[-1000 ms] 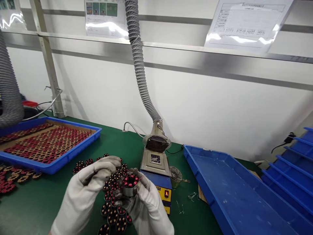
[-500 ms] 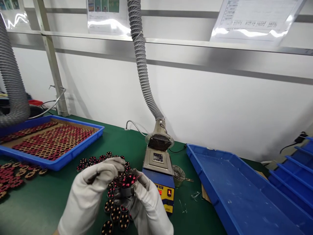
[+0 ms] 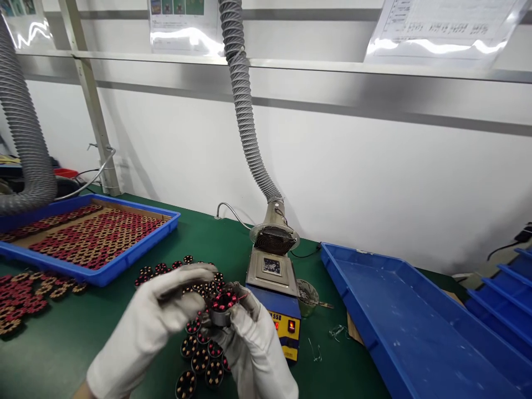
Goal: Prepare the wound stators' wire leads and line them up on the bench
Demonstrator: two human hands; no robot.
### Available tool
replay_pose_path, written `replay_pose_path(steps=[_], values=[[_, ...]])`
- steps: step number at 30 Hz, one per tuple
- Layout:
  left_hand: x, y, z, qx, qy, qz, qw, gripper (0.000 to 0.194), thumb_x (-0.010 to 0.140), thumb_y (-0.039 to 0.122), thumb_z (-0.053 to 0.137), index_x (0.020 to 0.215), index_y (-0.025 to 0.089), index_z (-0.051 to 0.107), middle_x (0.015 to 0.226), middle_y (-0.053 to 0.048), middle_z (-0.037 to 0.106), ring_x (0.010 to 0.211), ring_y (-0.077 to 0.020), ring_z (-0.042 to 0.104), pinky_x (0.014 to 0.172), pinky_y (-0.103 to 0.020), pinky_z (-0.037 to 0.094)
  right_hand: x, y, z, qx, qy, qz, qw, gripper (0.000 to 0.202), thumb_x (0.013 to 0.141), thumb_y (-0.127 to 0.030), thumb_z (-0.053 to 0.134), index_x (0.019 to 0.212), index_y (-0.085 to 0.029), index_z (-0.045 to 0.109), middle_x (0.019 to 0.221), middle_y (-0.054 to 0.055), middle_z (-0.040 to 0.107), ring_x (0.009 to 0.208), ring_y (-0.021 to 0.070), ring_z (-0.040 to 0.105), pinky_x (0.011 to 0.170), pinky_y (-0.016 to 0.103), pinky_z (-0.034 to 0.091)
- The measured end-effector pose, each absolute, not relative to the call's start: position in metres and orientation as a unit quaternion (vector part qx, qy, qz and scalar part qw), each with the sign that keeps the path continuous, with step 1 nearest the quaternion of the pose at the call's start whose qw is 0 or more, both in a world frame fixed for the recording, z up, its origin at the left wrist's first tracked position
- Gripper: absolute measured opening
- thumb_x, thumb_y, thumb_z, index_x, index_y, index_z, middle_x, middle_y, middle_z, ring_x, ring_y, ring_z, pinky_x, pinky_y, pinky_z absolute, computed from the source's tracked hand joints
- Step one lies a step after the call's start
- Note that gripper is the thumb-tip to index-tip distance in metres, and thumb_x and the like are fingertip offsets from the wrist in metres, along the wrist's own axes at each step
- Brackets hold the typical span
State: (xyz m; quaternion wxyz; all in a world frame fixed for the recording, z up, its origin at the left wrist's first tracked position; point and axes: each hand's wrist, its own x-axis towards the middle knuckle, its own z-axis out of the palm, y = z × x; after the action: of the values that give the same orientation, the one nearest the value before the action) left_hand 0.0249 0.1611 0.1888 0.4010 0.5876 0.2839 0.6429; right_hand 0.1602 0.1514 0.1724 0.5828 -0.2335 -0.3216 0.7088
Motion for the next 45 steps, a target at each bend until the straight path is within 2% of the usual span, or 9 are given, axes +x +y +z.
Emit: replay_pose_path(steps=[6,10,15,18,21,26,31,39,45], values=[[0.033,0.165,0.185,0.597,0.236,0.660,0.391,0.020,0.064,0.003,0.060,0.071,0.019,0.070,0.077,-0.003,0.068,0.076,-0.0169,0.063,0.069,-0.019,0.053,0.159,0.156,0.168,-0.208,-0.311,0.733,0.568,0.034,0.057,-0.030,0.079,0.087,-0.022,0.067,0.088,0.004,0.070,0.073,0.0182,0.065,0.068,0.032,0.054],[0.022,0.163,0.184,0.554,0.284,0.709,0.332,0.024,0.070,0.003,0.054,0.078,0.020,0.068,0.089,-0.002,0.067,0.086,-0.0176,0.062,0.073,-0.022,0.053,0.166,0.155,0.167,-0.171,-0.290,0.779,0.529,0.027,0.069,-0.036,0.070,0.092,-0.022,0.066,0.088,0.005,0.071,0.072,0.0169,0.066,0.062,0.028,0.053],[0.023,0.159,0.189,0.733,0.318,0.547,0.249,0.053,0.059,0.001,0.067,0.105,0.025,0.061,0.114,-0.004,0.058,0.105,-0.0211,0.053,0.093,-0.030,0.044,0.164,0.158,0.171,-0.107,-0.244,0.799,0.538,0.022,0.067,-0.035,0.071,0.087,-0.026,0.067,0.089,0.000,0.070,0.061,0.0112,0.060,0.057,0.024,0.052],[0.027,0.165,0.186,0.757,0.254,0.562,0.217,0.035,0.066,0.010,0.069,0.098,0.024,0.064,0.103,-0.004,0.063,0.098,-0.0203,0.056,0.094,-0.031,0.042,0.164,0.156,0.171,-0.113,-0.239,0.803,0.535,0.019,0.069,-0.032,0.070,0.087,-0.027,0.067,0.084,-0.003,0.069,0.063,0.0093,0.060,0.061,0.022,0.052],[0.026,0.169,0.181,0.705,0.244,0.604,0.280,0.016,0.071,0.011,0.064,0.081,0.022,0.068,0.088,-0.003,0.067,0.090,-0.0195,0.059,0.087,-0.027,0.045,0.166,0.152,0.171,-0.145,-0.264,0.794,0.528,0.020,0.070,-0.030,0.071,0.088,-0.023,0.067,0.087,0.000,0.070,0.075,0.0120,0.063,0.071,0.027,0.053],[0.018,0.164,0.183,0.535,0.273,0.705,0.378,0.017,0.074,0.009,0.054,0.074,0.020,0.066,0.085,-0.002,0.067,0.086,-0.0180,0.061,0.074,-0.021,0.049,0.169,0.151,0.169,-0.181,-0.280,0.801,0.498,0.031,0.064,-0.033,0.075,0.092,-0.024,0.067,0.090,0.002,0.071,0.072,0.0122,0.066,0.067,0.023,0.053],[0.019,0.159,0.194,0.613,0.341,0.542,0.462,0.029,0.065,0.002,0.053,0.082,0.020,0.068,0.098,-0.003,0.064,0.090,-0.0158,0.059,0.073,-0.016,0.046,0.172,0.153,0.164,-0.165,-0.260,0.794,0.525,0.029,0.065,-0.032,0.074,0.093,-0.029,0.066,0.097,0.001,0.071,0.081,0.0148,0.066,0.073,0.029,0.053],[0.025,0.152,0.192,0.627,0.275,0.615,0.392,0.022,0.071,0.002,0.046,0.071,0.019,0.061,0.081,-0.001,0.059,0.084,-0.0152,0.055,0.078,-0.022,0.044,0.173,0.146,0.170,-0.218,-0.351,0.726,0.550,0.037,0.060,-0.038,0.076,0.094,-0.028,0.066,0.095,0.006,0.070,0.081,0.0221,0.066,0.073,0.040,0.053],[0.018,0.151,0.194,0.585,0.318,0.629,0.401,0.029,0.073,0.002,0.049,0.086,0.025,0.062,0.101,0.001,0.059,0.099,-0.0153,0.054,0.081,-0.019,0.043,0.178,0.150,0.165,-0.210,-0.369,0.724,0.543,0.038,0.060,-0.043,0.074,0.094,-0.027,0.066,0.089,0.006,0.071,0.074,0.0206,0.067,0.069,0.037,0.055]])
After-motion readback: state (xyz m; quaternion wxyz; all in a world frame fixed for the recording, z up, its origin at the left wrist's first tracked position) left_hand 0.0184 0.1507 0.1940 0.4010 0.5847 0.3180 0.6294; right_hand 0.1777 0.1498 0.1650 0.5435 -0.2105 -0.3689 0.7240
